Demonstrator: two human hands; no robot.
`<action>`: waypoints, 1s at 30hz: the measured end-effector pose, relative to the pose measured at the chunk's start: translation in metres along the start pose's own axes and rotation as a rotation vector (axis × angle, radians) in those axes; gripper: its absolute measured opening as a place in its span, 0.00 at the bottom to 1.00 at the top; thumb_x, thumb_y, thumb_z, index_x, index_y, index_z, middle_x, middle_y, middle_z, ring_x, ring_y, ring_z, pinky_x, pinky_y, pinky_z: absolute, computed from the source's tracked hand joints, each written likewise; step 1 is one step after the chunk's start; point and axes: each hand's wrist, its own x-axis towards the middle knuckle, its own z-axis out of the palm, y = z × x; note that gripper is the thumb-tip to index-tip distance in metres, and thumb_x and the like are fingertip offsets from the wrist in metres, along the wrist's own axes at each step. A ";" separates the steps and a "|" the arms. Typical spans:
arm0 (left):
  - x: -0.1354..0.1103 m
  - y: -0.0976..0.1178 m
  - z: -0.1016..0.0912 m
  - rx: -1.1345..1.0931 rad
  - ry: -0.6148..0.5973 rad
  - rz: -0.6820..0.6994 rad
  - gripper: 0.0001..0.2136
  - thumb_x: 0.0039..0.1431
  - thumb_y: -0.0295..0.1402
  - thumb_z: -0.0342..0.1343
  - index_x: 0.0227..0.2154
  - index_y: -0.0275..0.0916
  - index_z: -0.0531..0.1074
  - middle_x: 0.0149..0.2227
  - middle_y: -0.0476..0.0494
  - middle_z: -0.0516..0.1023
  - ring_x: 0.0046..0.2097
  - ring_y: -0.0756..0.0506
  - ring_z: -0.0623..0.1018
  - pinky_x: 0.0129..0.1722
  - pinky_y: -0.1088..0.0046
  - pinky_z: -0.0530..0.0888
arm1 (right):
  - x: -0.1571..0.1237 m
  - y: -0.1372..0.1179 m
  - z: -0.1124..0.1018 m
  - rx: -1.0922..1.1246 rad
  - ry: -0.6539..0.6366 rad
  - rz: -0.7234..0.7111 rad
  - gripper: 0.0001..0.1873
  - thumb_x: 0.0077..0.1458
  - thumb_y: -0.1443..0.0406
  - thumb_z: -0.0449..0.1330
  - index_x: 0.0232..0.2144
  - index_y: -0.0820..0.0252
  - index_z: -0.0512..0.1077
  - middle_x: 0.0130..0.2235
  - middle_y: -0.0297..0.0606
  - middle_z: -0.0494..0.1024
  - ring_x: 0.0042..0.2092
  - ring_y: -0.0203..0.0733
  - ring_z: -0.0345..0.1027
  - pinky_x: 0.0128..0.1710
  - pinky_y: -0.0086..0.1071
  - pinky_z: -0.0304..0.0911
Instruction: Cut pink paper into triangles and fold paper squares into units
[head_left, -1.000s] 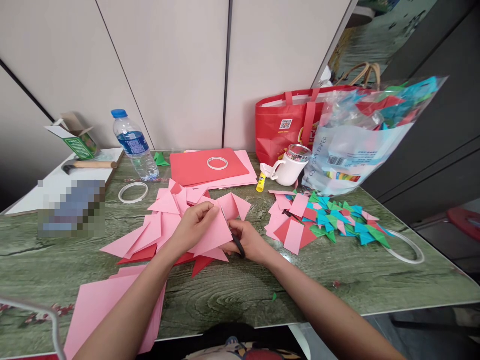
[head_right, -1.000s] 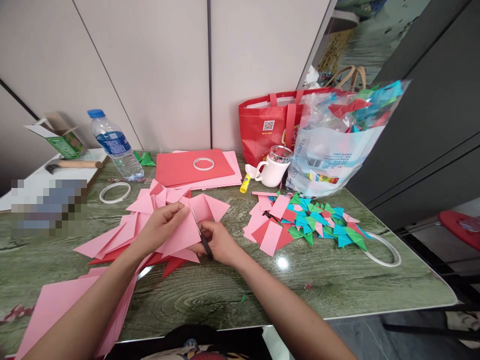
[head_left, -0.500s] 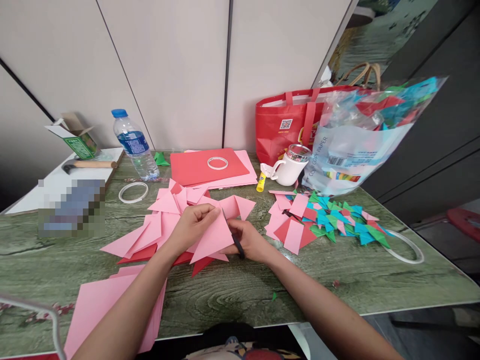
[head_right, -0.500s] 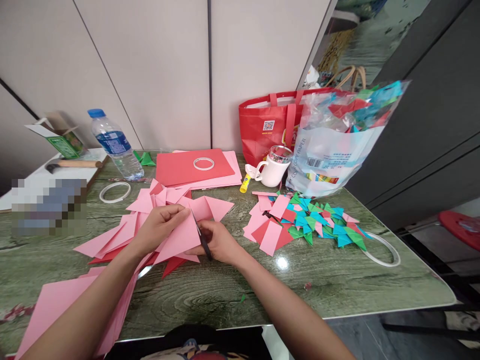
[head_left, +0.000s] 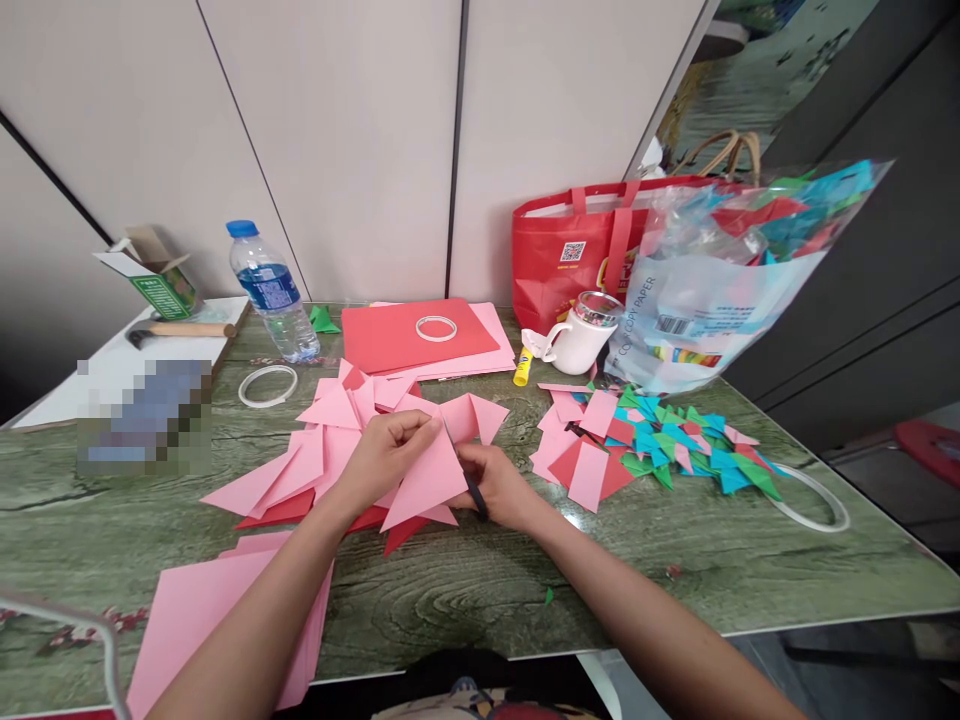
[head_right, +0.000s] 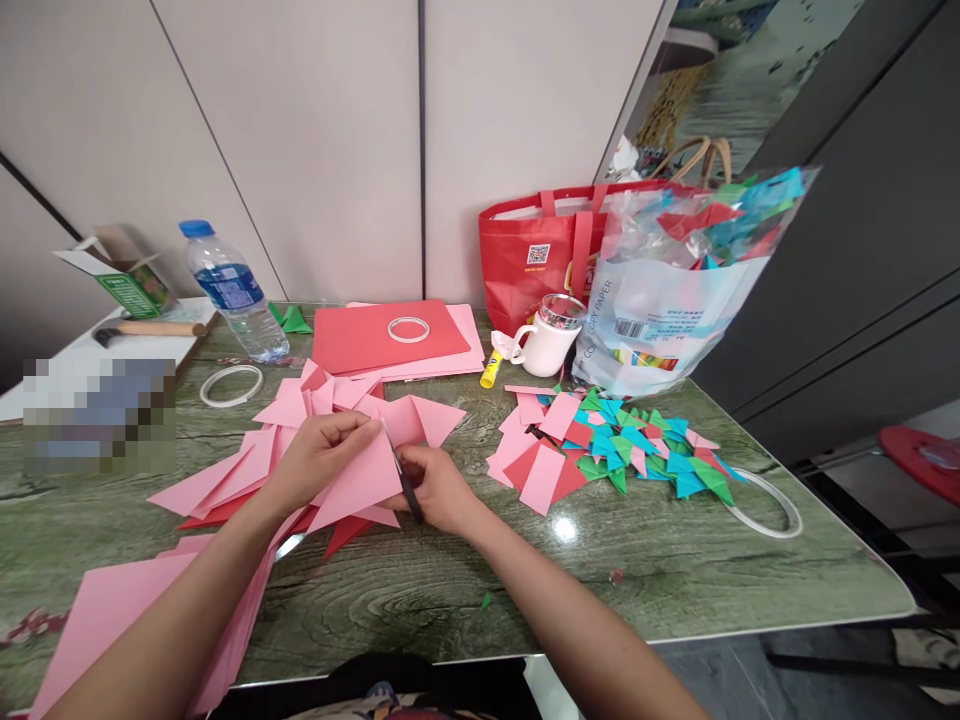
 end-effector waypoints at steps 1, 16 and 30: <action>0.000 0.000 0.000 0.005 -0.001 0.002 0.17 0.54 0.41 0.49 0.16 0.37 0.58 0.17 0.54 0.54 0.21 0.54 0.56 0.18 0.79 0.52 | 0.000 0.001 0.000 0.008 -0.001 0.006 0.20 0.30 0.61 0.69 0.22 0.63 0.63 0.22 0.28 0.66 0.25 0.33 0.59 0.25 0.26 0.55; -0.001 0.000 0.002 -0.018 -0.081 0.006 0.18 0.56 0.40 0.47 0.15 0.36 0.56 0.18 0.54 0.53 0.21 0.55 0.55 0.17 0.80 0.52 | 0.002 0.007 0.001 0.007 0.061 -0.070 0.13 0.34 0.67 0.66 0.26 0.63 0.68 0.24 0.30 0.72 0.27 0.36 0.66 0.29 0.29 0.61; -0.001 0.001 0.003 -0.018 -0.083 0.024 0.18 0.56 0.39 0.47 0.15 0.37 0.53 0.18 0.55 0.51 0.21 0.55 0.54 0.18 0.79 0.51 | 0.003 0.010 0.002 0.010 0.075 -0.054 0.10 0.36 0.66 0.65 0.24 0.62 0.69 0.20 0.28 0.70 0.25 0.36 0.65 0.25 0.28 0.60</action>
